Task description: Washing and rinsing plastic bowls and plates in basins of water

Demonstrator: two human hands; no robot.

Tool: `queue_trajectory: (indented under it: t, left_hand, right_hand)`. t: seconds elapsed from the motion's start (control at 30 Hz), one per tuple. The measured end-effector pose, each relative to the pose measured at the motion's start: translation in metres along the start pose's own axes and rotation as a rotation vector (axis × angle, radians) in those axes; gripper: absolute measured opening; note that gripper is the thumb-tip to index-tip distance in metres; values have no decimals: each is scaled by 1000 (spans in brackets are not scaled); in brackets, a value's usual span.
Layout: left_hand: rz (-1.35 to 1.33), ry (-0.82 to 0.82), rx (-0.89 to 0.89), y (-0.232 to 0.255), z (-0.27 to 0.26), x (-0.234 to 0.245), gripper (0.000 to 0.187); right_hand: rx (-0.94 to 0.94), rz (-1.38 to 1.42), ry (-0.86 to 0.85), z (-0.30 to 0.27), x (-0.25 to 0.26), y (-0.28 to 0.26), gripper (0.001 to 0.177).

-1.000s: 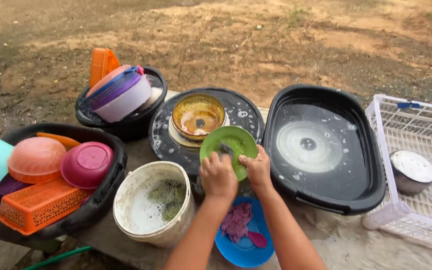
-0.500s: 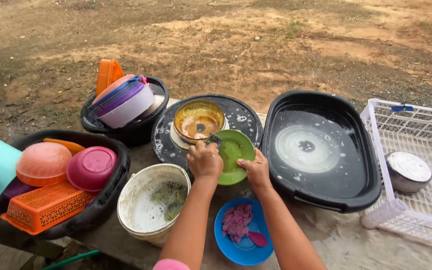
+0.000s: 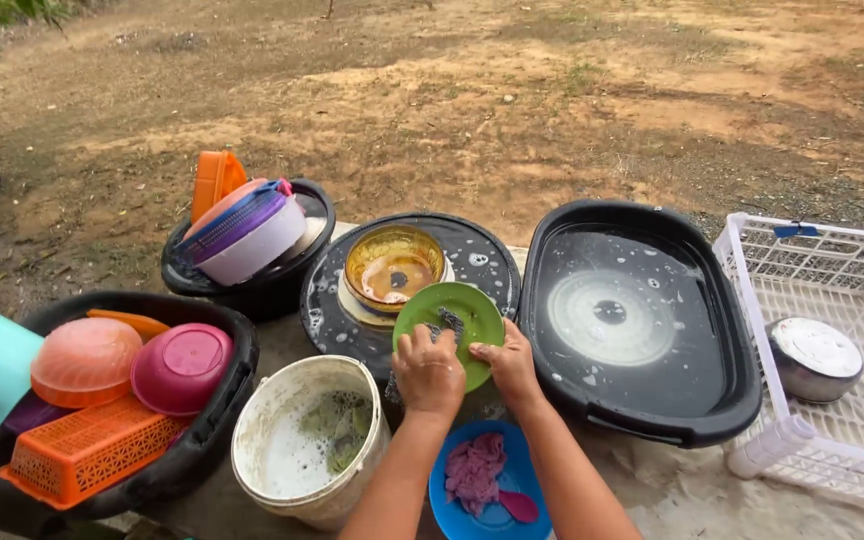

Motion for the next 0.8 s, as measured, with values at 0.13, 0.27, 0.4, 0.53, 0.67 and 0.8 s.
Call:
queue_trajectory:
  t: [0.13,0.27,0.4,0.53,0.67,0.8]
  left_hand:
    - [43,131,18,-21,26,-16,10]
    - [11,60,-45,21,-37,27,20]
    - [-8,138,-46,0,3,13,16]
    - [0,103,-7,1,-10,16,18]
    - [76,37,-24,-6,-17,0,19]
    - [95,147,-29,-9,20,6,11]
  right_hand:
    - [-53,31,-17,-8,-2,2,42]
    - [-27,12,3,2,4,17,45]
    - [-70,11,-8,-6,0,11,42]
    - [-18,55,-16,3,5,26,44]
    - [-59,66,-33,-2,1,21,45]
    - [-38,54,-47,-2,1,16,45]
Point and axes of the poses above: each hand's wrist, its own z-axis towards the middle knuckle, its own x-axis out of the back of the hand, y = z × x, the point moved 6 cm from there along z, towards the middle knuckle, and after that the axes turned 6 degrees about -z, right-handed, at the moved point
